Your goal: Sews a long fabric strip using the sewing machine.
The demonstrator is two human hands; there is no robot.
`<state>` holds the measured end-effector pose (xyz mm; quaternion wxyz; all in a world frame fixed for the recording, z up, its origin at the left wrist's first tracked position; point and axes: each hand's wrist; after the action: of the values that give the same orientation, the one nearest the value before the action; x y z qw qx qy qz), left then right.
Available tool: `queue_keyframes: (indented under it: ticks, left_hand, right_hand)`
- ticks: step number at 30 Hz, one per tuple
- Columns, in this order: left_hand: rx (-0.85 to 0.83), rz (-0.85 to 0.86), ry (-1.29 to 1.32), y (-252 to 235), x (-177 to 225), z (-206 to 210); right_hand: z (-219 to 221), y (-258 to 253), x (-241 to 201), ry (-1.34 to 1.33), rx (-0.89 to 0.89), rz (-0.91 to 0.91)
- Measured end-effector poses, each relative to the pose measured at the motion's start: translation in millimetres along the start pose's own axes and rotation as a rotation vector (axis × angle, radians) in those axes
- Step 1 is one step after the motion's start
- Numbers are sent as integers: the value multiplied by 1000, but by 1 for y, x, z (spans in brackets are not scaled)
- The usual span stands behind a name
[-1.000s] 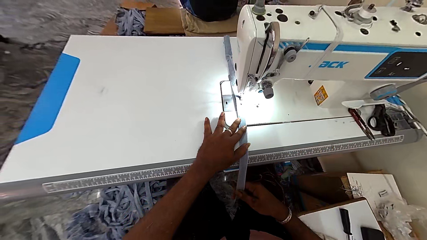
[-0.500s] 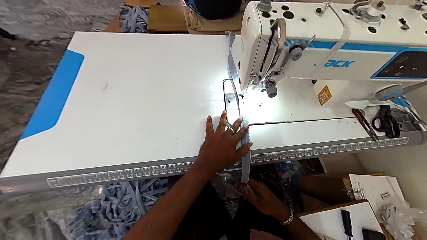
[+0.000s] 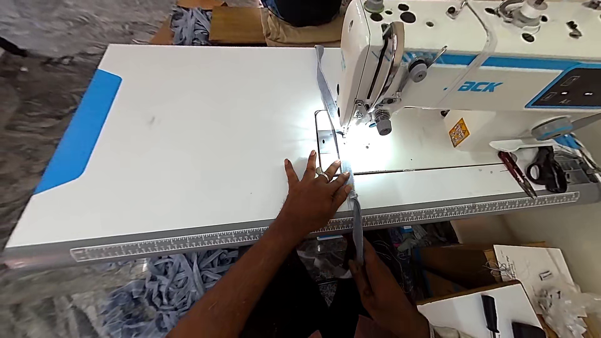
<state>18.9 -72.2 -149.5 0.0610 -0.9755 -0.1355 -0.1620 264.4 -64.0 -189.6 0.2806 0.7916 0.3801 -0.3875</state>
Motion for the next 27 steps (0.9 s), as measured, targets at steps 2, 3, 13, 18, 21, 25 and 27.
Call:
queue_keyframes:
  ticks: [2,3,13,18,21,25,27]
  left_hand:
    - [12,-24,12,-5,-1,-3]
    - [10,-41,4,-10,-3,-5]
    - [-43,-188,-112,-63,-22,-11]
    - [-28,-214,-94,-72,-23,-12]
    - [-39,-216,-95,-73,-19,-13]
    - [-56,-248,-105,-80,-19,-16]
    - [-68,-255,-121,-86,-21,-18]
  right_hand:
    - [3,10,-9,158,100,-16]
    - [3,14,-13,239,140,-38]
    - [-5,39,-23,489,-338,53]
    - [-99,5,-11,479,-273,36]
    - [-181,-29,-20,630,198,78]
    - [-227,-79,6,885,484,196]
    - [-228,-94,18,971,346,296]
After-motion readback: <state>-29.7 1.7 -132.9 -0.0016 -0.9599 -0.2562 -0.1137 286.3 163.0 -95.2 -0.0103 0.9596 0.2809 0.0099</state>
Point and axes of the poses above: each hand's wrist, its own y-axis away from the middle knuckle, its own z-axis out of the palm, x = y × z, and after that the axes turned 3 degrees about y, right-handed
